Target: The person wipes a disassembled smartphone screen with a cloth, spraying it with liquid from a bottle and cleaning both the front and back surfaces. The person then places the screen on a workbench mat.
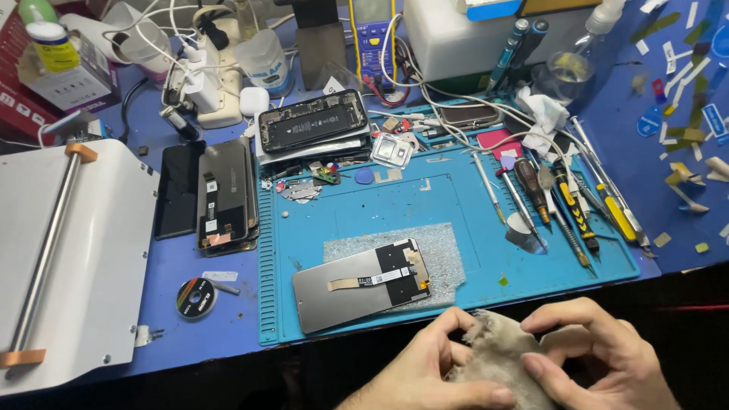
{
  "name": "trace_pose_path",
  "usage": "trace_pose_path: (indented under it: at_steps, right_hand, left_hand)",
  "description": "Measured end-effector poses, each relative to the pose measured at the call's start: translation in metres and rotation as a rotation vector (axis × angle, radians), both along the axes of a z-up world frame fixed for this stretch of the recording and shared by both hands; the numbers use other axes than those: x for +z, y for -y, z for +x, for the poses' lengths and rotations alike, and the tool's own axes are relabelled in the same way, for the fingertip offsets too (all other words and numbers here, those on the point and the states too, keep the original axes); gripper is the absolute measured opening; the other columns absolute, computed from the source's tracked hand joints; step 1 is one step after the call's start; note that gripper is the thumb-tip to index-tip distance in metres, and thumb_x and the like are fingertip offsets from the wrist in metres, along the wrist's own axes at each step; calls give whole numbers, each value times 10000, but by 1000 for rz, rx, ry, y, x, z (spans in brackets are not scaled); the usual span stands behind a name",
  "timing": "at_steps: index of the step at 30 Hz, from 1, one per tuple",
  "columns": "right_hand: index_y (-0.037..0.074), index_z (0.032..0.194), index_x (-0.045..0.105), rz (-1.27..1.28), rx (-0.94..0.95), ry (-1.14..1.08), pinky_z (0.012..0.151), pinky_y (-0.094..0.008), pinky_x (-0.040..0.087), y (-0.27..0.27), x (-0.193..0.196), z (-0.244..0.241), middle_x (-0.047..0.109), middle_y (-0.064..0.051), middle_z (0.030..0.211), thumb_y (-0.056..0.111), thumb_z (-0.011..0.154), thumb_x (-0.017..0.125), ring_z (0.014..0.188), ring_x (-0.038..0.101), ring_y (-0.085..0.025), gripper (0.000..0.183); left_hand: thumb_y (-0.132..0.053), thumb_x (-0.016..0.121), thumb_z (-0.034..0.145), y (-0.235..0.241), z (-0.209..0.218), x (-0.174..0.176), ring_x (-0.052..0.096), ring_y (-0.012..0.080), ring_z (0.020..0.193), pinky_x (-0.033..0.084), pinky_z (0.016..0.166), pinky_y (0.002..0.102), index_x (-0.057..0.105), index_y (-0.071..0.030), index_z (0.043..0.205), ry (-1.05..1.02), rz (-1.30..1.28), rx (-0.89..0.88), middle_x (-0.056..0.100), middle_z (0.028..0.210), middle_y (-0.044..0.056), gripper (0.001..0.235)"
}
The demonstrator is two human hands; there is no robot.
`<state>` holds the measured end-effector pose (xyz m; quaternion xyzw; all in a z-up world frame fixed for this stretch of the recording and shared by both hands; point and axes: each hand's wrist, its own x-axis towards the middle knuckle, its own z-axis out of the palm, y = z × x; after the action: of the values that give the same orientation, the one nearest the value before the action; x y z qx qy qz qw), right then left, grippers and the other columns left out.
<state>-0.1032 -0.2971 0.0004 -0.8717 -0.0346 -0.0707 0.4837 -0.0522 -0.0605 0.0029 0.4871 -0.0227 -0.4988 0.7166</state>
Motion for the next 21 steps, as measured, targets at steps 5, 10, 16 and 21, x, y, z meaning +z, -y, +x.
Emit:
trace_pose_path:
  at_steps: [5, 10, 16, 21]
  right_hand:
    - [86, 1119, 695, 132, 69, 26, 589, -237, 607, 19, 23, 26, 798, -40, 680, 128, 822, 776, 556, 772, -97, 311]
    - [44, 1400, 419, 15, -252, 79, 1078, -414, 507, 27, 58, 138, 664, -173, 1325, 115, 968, 644, 1270, 642, -271, 492]
    - [-42, 1469, 290, -471, -341, 715, 1105, -481, 444, 65, 45, 255, 542, -354, 1390, -15, 1044, 840, 1295, 555, -469, 695]
    - [-55, 1390, 350, -840, -616, 548, 673, -650, 545, 77, 42, 298, 751, -378, 993, 182, 1126, 838, 807, 702, -611, 603]
  left_hand:
    - [-226, 769, 944, -1, -1, -30, 625, 21, 886, 501, 824, 172, 651, -94, 1126, 89, -243, 13, 681, 991, -39, 253]
    - [-359, 570, 1044, 4, 4, -5, 417, 151, 864, 422, 767, 346, 403, -141, 981, 793, 135, -265, 482, 980, 7, 281]
    - [-592, 351, 1009, -5, 9, 43, 586, 209, 1080, 452, 915, 400, 360, -142, 1112, 597, 349, -617, 592, 1151, 90, 462]
    - [-337, 611, 1107, -13, -13, -26, 498, -74, 678, 332, 563, 72, 536, -116, 1363, -149, -466, -136, 590, 887, -116, 347]
